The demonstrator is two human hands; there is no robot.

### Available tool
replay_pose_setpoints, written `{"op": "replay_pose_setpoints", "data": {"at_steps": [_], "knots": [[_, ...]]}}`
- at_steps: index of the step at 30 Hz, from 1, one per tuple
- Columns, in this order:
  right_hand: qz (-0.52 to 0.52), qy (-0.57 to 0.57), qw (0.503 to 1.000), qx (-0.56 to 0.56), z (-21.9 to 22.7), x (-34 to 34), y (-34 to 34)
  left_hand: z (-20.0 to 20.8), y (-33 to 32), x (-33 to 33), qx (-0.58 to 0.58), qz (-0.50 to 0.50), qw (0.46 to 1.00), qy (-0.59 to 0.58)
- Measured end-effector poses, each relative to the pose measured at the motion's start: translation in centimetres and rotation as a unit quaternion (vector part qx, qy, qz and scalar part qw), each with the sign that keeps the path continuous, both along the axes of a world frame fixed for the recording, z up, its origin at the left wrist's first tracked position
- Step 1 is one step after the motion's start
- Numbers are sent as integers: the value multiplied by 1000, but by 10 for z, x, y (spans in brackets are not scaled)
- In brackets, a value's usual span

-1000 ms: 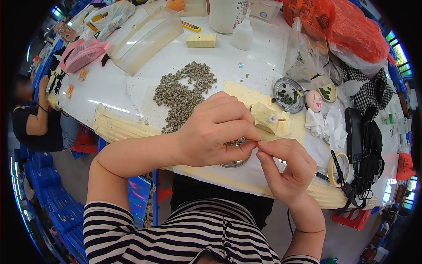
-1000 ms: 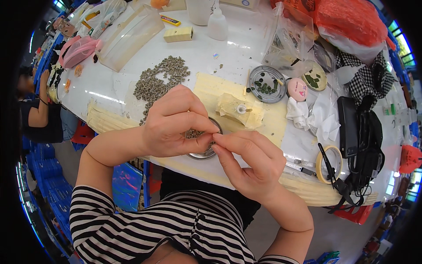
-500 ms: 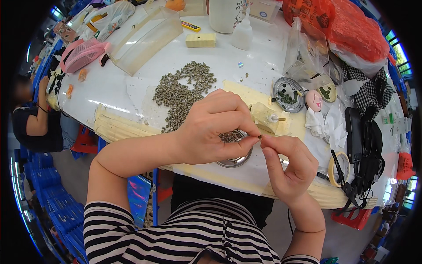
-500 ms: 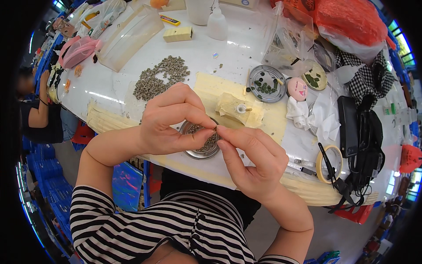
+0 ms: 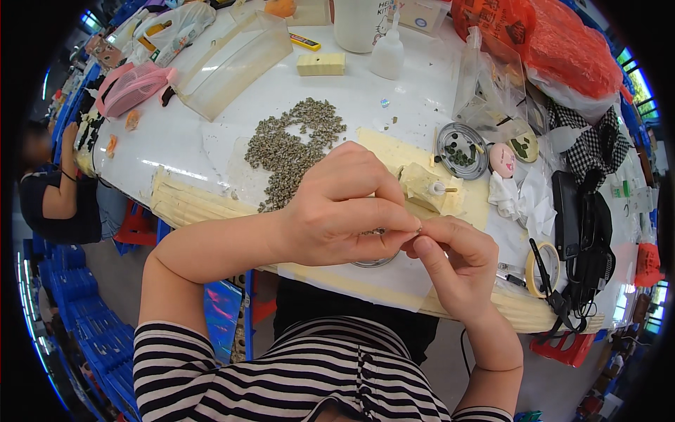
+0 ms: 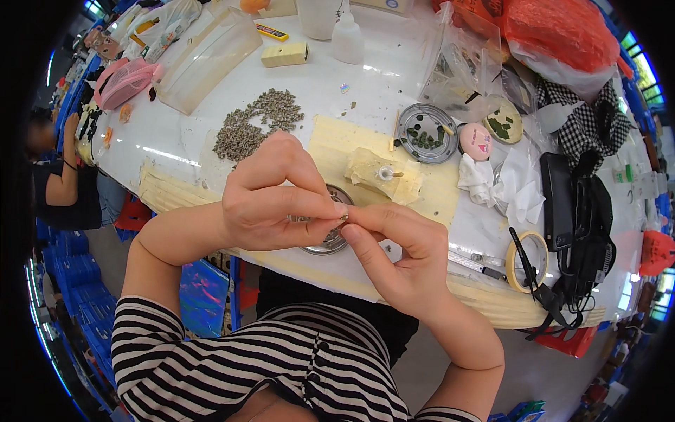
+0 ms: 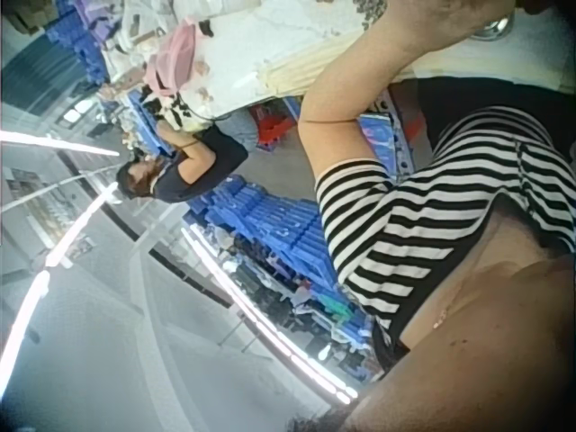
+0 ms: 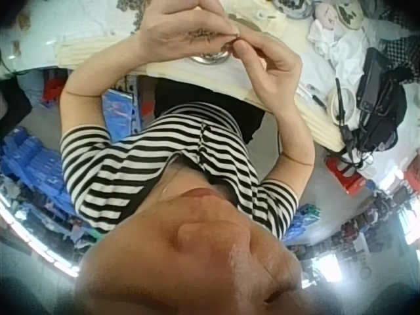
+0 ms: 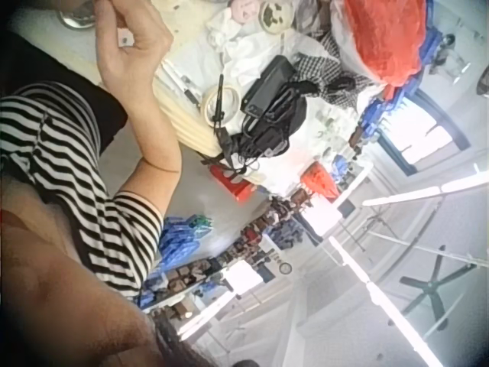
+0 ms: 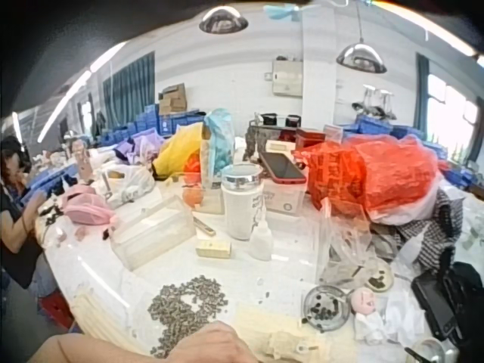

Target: The person places small decorative elements onto a plastic toy component by hand, handling individual small pieces from a tray and pressing them into place.

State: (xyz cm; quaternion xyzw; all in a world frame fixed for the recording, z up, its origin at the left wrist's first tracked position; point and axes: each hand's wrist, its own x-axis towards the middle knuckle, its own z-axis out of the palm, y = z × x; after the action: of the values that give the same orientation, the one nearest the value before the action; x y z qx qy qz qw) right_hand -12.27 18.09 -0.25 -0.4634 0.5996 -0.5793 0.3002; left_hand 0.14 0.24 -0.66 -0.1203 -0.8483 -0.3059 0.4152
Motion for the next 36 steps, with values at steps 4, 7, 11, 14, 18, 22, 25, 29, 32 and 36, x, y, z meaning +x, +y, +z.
{"op": "replay_pose_setpoints", "data": {"at_steps": [4,7,11,14,18,22,25,29,32,36], "knots": [[20,-152,988,30,5,1,1,-2,-1,-1,16,-27,999,-10],[16,-165,986,18,1,-1,2,0,-1,-1,16,-31,999,-14],[-42,-55,998,12,-2,1,2,0,0,-2,7,-13,1000,-17],[-61,27,998,-19,-4,1,1,0,0,-2,-2,1,1000,-16],[-71,51,996,-23,-4,2,0,2,0,-1,-15,19,1000,-21],[-62,-73,995,41,3,5,0,-1,-2,-2,2,-5,1000,-30],[-22,-115,993,35,3,2,1,-1,-3,-1,15,-25,999,-44],[-17,-151,988,33,4,2,2,-1,-4,-2,25,-50,997,-51],[-24,-140,989,34,4,3,1,-2,-5,-3,71,-72,992,-71],[-60,-34,997,32,-2,2,2,0,-4,-3,36,-49,996,-69]]}}
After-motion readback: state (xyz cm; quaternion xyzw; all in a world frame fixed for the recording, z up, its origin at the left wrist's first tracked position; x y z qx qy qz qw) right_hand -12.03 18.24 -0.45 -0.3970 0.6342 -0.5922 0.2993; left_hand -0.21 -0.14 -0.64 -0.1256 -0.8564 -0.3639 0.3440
